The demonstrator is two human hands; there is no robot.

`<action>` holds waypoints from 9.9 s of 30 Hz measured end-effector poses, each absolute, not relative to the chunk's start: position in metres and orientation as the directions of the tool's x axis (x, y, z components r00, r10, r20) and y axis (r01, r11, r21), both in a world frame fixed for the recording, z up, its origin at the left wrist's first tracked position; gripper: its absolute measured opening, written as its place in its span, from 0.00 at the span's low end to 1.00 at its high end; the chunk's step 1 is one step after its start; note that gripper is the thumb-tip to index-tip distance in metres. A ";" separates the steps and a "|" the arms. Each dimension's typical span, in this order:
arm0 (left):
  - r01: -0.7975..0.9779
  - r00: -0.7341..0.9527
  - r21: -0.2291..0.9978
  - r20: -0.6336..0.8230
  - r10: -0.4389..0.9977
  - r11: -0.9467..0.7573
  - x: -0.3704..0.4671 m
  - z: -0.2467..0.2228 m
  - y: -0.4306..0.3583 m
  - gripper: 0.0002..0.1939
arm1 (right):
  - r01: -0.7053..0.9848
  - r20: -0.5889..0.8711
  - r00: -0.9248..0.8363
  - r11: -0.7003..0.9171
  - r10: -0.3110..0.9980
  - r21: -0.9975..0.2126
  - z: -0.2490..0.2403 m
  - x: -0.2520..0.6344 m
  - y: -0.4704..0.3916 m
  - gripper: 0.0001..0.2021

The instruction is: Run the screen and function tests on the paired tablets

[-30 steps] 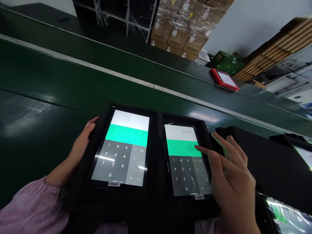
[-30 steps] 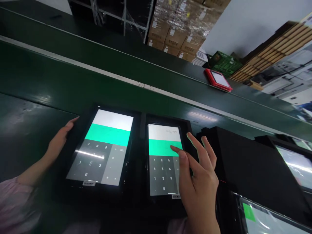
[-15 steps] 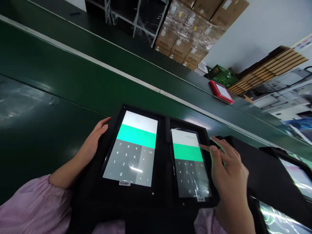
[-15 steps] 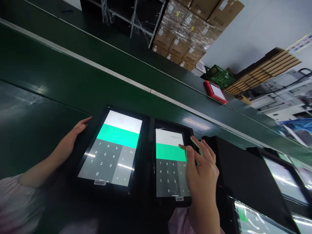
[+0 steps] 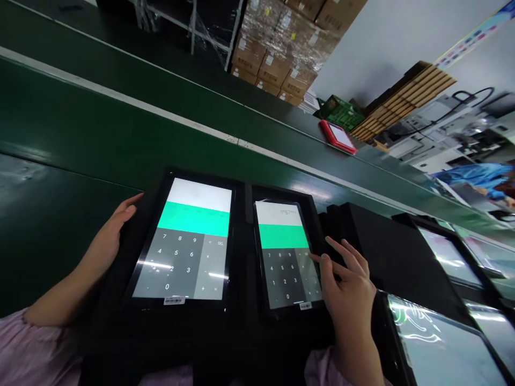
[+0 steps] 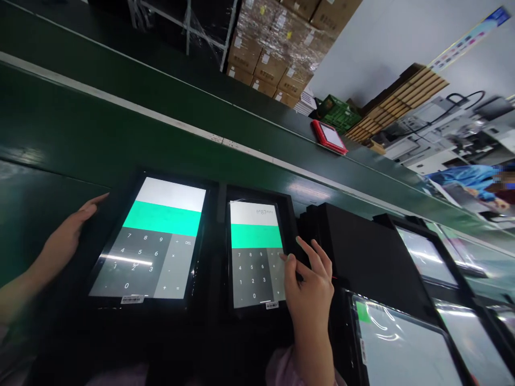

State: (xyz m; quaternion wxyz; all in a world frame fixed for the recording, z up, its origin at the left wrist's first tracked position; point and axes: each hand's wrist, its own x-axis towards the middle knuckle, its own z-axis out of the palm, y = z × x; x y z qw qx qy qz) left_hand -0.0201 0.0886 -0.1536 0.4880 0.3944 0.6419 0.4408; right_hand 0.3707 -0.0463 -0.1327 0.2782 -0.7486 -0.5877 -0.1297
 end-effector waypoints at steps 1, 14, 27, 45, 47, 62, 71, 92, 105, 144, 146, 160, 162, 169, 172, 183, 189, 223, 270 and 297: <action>0.090 -0.221 0.953 -0.263 0.939 0.288 -0.021 -0.154 0.089 0.39 | 0.951 0.527 0.285 -0.165 0.801 -0.263 -0.134 0.371 -0.046 0.24; 0.086 -0.235 0.942 -0.297 0.925 0.324 -0.022 -0.153 0.092 0.39 | 0.927 0.458 0.348 -0.226 0.818 -0.300 -0.144 0.379 -0.042 0.22; 0.136 -0.246 0.935 -0.287 0.926 0.327 -0.020 -0.148 0.094 0.40 | 0.916 0.435 0.330 -0.172 0.837 -0.363 -0.129 0.384 -0.032 0.23; 0.106 -0.232 0.917 -0.353 0.906 0.385 -0.026 -0.150 0.094 0.33 | 0.913 0.413 0.311 -0.148 0.856 -0.380 -0.146 0.387 -0.018 0.25; 0.090 -0.235 0.916 -0.363 0.902 0.392 -0.026 -0.150 0.095 0.33 | 0.908 0.424 0.332 -0.165 0.843 -0.384 -0.145 0.386 -0.018 0.25; 0.062 -0.268 0.919 -0.360 0.894 0.389 -0.026 -0.148 0.095 0.31 | 0.904 0.506 0.308 -0.082 0.806 -0.420 -0.137 0.375 -0.019 0.19; 0.195 -0.291 0.911 -0.301 0.908 0.365 -0.022 -0.145 0.095 0.33 | 0.912 0.546 0.071 0.168 0.835 -0.374 -0.125 0.361 -0.020 0.19; 0.137 -0.257 0.916 -0.334 0.907 0.377 -0.028 -0.150 0.096 0.34 | 0.921 0.626 0.214 0.058 0.750 -0.385 -0.127 0.363 -0.022 0.18; 0.165 -0.248 0.901 -0.355 0.901 0.401 -0.028 -0.149 0.097 0.35 | 0.925 0.581 0.340 -0.153 0.739 -0.347 -0.136 0.374 -0.022 0.22; 0.382 -0.360 0.817 -0.299 0.884 0.432 -0.007 -0.117 0.092 0.23 | 0.936 0.434 0.274 -0.133 0.858 -0.327 -0.130 0.396 -0.015 0.25; 0.384 -0.351 0.818 -0.298 0.888 0.427 -0.005 -0.116 0.092 0.25 | 0.934 0.423 0.266 -0.123 0.866 -0.336 -0.132 0.394 -0.015 0.24; 0.392 -0.327 0.831 -0.274 0.904 0.394 -0.011 -0.125 0.095 0.27 | 0.922 0.358 0.240 -0.096 0.902 -0.375 -0.134 0.385 -0.015 0.21; 0.385 -0.336 0.822 -0.299 0.893 0.420 -0.010 -0.123 0.095 0.24 | 0.918 0.378 0.266 -0.114 0.886 -0.379 -0.135 0.386 -0.015 0.21; 0.309 -0.312 0.836 -0.361 0.879 0.453 -0.015 -0.126 0.092 0.24 | 0.913 0.371 0.173 -0.007 0.912 -0.409 -0.130 0.379 -0.014 0.18; 0.339 -0.327 0.838 -0.322 0.888 0.428 -0.013 -0.124 0.091 0.23 | 0.904 0.471 0.237 -0.016 0.850 -0.426 -0.129 0.378 -0.013 0.18; 0.342 -0.314 0.849 -0.300 0.901 0.402 -0.010 -0.123 0.092 0.21 | 0.869 0.511 0.313 -0.024 0.801 -0.495 -0.127 0.375 -0.009 0.17; 0.242 -0.257 0.859 -0.392 0.883 0.452 -0.015 -0.128 0.092 0.28 | 0.880 0.527 0.301 -0.018 0.795 -0.475 -0.130 0.378 -0.008 0.17; 0.023 0.023 0.919 -0.395 0.919 0.394 -0.007 -0.139 0.058 0.41 | 0.852 0.335 -0.321 0.425 0.886 -0.306 -0.123 0.243 0.026 0.16; 0.039 -0.014 0.891 -0.453 0.892 0.453 -0.007 -0.124 0.060 0.41 | 0.877 0.304 -0.240 0.340 0.922 -0.340 -0.120 0.243 0.019 0.17; 0.120 -0.083 0.912 -0.384 0.920 0.392 0.009 -0.121 0.111 0.44 | 0.864 0.455 0.270 -0.005 0.849 -0.504 -0.128 0.322 0.003 0.27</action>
